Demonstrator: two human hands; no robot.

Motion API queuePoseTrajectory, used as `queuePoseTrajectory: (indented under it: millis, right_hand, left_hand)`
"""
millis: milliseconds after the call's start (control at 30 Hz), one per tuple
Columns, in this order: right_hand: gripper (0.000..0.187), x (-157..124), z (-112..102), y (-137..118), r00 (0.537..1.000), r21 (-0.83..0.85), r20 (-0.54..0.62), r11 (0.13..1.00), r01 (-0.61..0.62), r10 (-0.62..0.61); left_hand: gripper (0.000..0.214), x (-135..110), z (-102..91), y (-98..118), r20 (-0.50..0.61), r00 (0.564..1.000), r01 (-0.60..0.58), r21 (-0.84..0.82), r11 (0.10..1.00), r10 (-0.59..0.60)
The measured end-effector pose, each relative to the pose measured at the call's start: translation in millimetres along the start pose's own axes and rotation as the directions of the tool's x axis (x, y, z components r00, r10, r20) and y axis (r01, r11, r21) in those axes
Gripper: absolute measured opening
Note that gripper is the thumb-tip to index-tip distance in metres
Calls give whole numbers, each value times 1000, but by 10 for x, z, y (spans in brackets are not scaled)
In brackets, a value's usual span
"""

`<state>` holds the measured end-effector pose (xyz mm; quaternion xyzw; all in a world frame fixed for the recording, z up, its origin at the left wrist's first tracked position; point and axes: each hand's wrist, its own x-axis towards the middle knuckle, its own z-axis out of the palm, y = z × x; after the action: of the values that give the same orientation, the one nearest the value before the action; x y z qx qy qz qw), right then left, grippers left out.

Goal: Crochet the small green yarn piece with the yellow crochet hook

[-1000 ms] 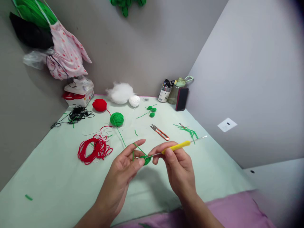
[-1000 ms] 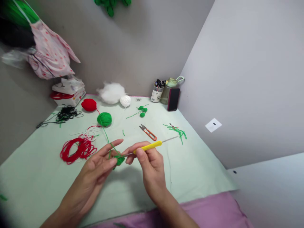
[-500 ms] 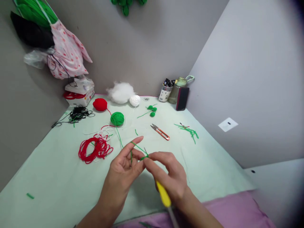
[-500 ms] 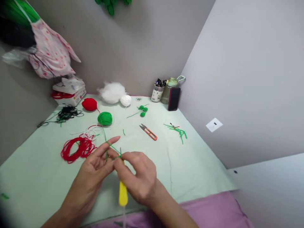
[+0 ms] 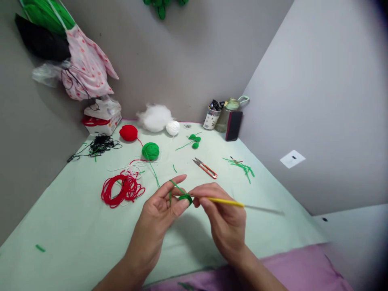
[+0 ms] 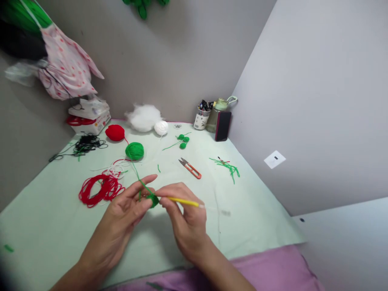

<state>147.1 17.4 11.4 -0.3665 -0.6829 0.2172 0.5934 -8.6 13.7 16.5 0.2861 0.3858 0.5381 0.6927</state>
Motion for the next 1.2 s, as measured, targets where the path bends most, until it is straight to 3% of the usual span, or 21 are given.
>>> queuePoseTrajectory:
  millis: [100, 167, 267, 367, 467, 567, 800, 900, 1033, 1200]
  right_hand:
    - [32, -89, -16, -7, 975, -245, 94, 945, 219, -201]
    - [36, -107, -39, -5, 972, -251, 84, 940, 233, -219]
    - [25, -60, -62, 3, 998, -24, -62, 999, 24, -25]
    - [18, 1, -43, 16, 989, 194, -46, 973, -127, 138]
    - [17, 11, -8, 48, 983, 233, 15, 956, -179, 181]
    - [16, -6, -6, 91, 965, 284, -15, 926, -247, 262]
    - [24, 17, -42, 105, 927, 447, 8, 828, -338, 374]
    - [23, -7, -42, 67, 943, 421, -2, 856, -301, 333]
    - [23, -75, -53, 20, 978, 203, -6, 958, -201, 206]
    - [24, -105, -50, 18, 996, 25, 53, 997, 69, -71]
  left_hand:
    - [49, 4, 22, -26, 7, 999, 54, -76, 996, -54]
    - [45, 23, 11, -12, 62, 985, 169, -142, 975, -162]
    - [37, 60, -19, 27, 102, 969, 239, -198, 951, -223]
    - [37, 64, -18, 36, 50, 992, 120, -127, 985, -114]
    - [34, 31, -10, -1, 54, 998, 39, 14, 999, -39]
    - [29, 4, -37, -30, 52, 999, 6, 115, 993, -12]
    - [31, 4, -89, 0, 34, 999, 6, 151, 988, -11]
    - [32, 2, -115, -11, 25, 1000, -14, 173, 985, 10]
    - [29, 7, -139, -30, -5, 996, -82, 233, 969, 85]
    - [25, -12, -80, -36, -68, 976, -169, 351, 921, 205]
